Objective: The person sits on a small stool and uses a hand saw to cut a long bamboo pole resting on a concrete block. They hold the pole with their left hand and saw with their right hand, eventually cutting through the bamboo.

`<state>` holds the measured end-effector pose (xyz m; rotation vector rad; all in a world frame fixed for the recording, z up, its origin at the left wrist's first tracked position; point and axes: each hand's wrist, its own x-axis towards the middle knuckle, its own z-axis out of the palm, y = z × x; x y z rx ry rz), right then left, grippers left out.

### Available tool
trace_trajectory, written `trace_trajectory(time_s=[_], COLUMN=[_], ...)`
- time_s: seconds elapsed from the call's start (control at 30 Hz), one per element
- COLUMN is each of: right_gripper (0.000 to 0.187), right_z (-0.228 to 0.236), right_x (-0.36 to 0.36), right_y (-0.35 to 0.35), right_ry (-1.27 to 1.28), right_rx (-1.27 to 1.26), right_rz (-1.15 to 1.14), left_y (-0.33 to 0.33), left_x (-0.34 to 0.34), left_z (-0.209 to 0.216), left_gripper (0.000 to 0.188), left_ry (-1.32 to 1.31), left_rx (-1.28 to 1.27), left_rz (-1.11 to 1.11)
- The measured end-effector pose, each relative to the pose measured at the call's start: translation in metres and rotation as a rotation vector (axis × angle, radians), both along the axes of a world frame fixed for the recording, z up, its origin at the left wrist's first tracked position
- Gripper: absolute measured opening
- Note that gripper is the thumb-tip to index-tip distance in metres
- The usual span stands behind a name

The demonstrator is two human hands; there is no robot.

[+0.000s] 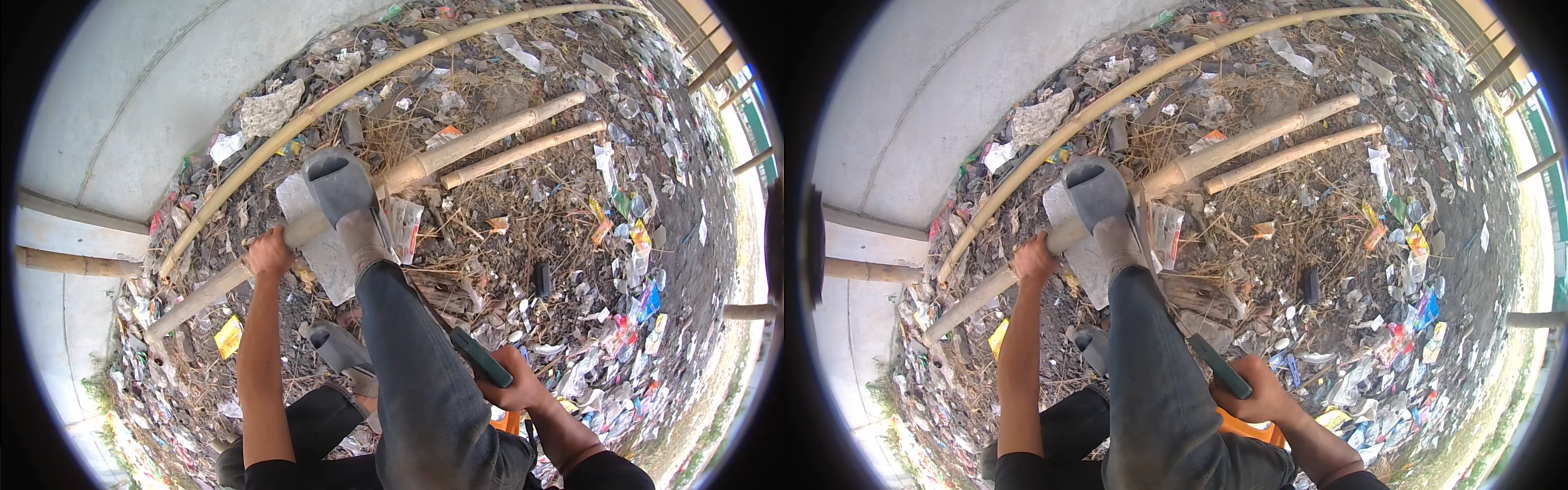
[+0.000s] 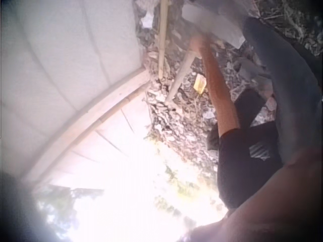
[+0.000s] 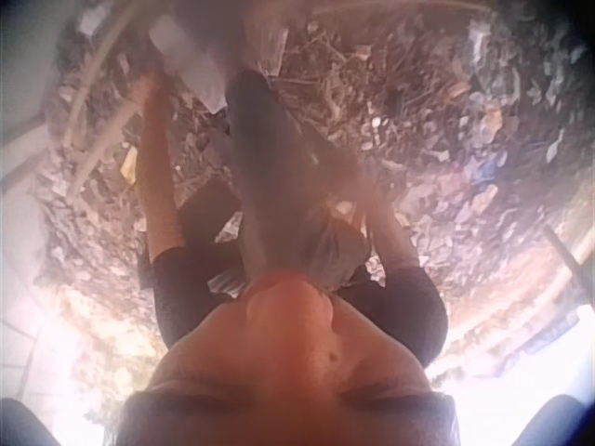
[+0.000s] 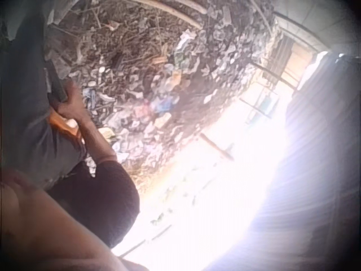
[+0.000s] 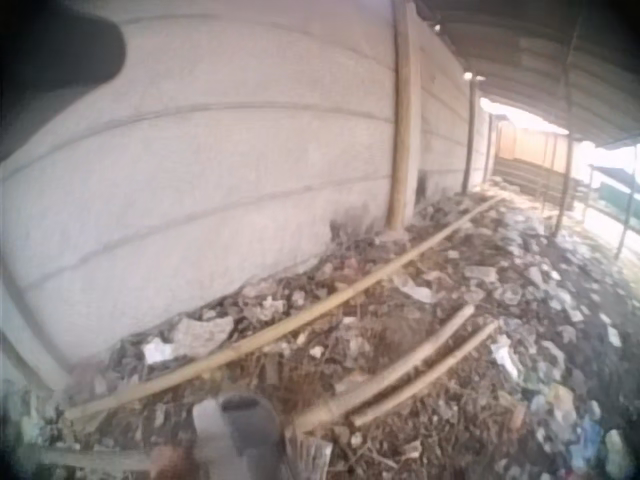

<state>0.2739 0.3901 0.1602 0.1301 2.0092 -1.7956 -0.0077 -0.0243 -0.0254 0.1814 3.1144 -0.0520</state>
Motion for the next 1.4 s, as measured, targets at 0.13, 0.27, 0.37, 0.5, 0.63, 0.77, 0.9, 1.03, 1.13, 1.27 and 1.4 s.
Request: trace_trajectory(time_s=[0.13, 0.27, 0.37, 0.5, 0.63, 0.77, 0.9, 1.03, 1.13, 1.27, 1.4], right_gripper=[0.024, 0.027, 0.026, 0.03, 0.027, 0.02, 0.025, 0.02, 0.015, 0.018, 0.02], right_z=[0.015, 0.014, 0.011, 0.027, 0.055, 0.054, 0.0, -0.102, -0.185, -0.328, -0.333], right_x=[-0.027, -0.007, -0.001, -0.01, -0.024, -0.027, -0.002, 0.053, 0.077, 0.098, 0.089], right_y=[-0.001, 0.031, 0.037, 0.024, 0.04, 0.053, 0.073, 0.04, 0.01, -0.003, -0.01], right_ry=[0.0, -0.015, 0.11, -0.196, -0.171, -0.047, 0.042, 0.112, 0.164, 0.314, 0.268], right_rx=[0.112, 0.273, 0.333, -0.193, -0.186, 0.178, 0.285, 0.425, 0.306, 0.247, 0.231], right_rz=[0.053, -0.132, -0.108, -0.418, -0.447, -0.381, -0.354, -0.236, -0.207, -0.298, -0.456], left_y=[0.002, 0.006, 0.016, 0.005, 0.011, 0.0, 0.009, 0.011, 0.007, 0.027, 0.019], left_x=[0.005, 0.011, 0.001, -0.002, -0.005, -0.005, -0.005, -0.002, -0.002, -0.013, -0.015], left_z=[-0.008, -0.009, 0.001, 0.0, 0.011, 0.002, 0.015, 0.034, 0.039, 0.041, 0.047], left_gripper=[0.034, 0.034, 0.034, 0.037, 0.043, 0.045, 0.046, 0.048, 0.053, 0.057, 0.055], left_ry=[-0.026, -0.006, -0.062, -0.11, -0.129, -0.106, -0.159, -0.229, -0.28, -0.289, -0.281], left_rx=[0.009, 0.012, 0.01, 0.009, 0.026, 0.025, 0.015, 0.016, -0.004, 0.035, 0.035], left_rz=[0.054, 0.07, 0.083, 0.118, 0.091, 0.063, 0.102, 0.139, 0.17, 0.139, 0.122])
